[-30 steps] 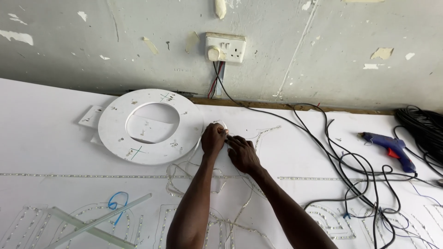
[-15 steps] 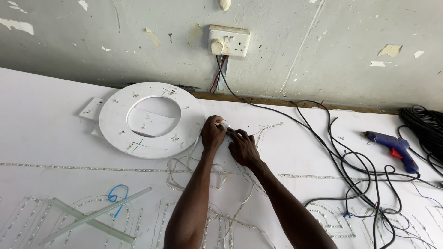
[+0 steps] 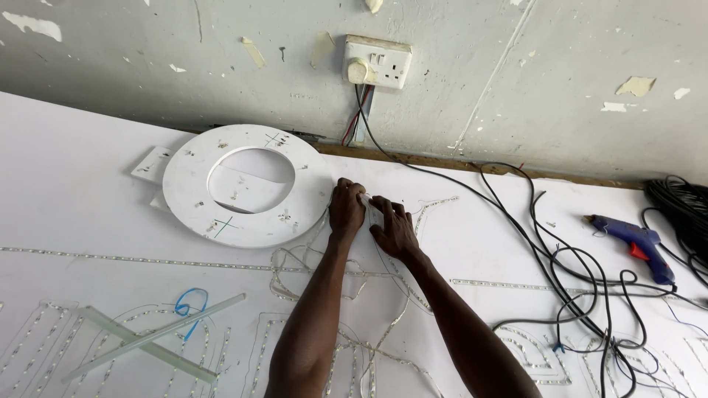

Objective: The person uses a soldering iron to connect wires on a white board with LED strips arranged in letter shapes. They then pick up and arrange flexible LED strips along the outlines of the letters on the board.

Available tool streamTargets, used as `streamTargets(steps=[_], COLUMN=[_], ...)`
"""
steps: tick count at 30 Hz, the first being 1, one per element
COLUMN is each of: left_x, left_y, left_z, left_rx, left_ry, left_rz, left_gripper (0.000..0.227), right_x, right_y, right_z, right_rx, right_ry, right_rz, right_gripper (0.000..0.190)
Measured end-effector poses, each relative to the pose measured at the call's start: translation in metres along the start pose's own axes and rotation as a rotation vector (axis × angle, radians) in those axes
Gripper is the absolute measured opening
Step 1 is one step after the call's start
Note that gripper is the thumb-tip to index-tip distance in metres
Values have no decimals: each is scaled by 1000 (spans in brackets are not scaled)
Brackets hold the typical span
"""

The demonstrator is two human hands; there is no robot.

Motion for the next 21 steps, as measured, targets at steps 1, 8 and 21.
streamTargets(steps=[1, 8, 21], left_x=[2, 2, 10], left_y=[4, 7, 25], left_z=[-1, 1, -7], left_rx=[-2, 45, -50], left_ry=[7, -17, -93], left_rz=[5, 3, 16], left_gripper=[11, 9, 28], right_x=[0, 1, -19], right_y=[0, 2, 14], right_z=[-1, 0, 5], right_rx=[5, 3, 37], right_ry=[3, 53, 66], right_rz=[-2, 15, -147], right_gripper=[70, 77, 62])
Point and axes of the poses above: each hand's wrist, its own z-axis towards the middle knuckle, its own x-axis out of the back of the hand, y = z × x, the point moved 7 cm from there along z, towards the middle knuckle, and after that the axes turned 8 degrees about -z, right-handed, at the moved point
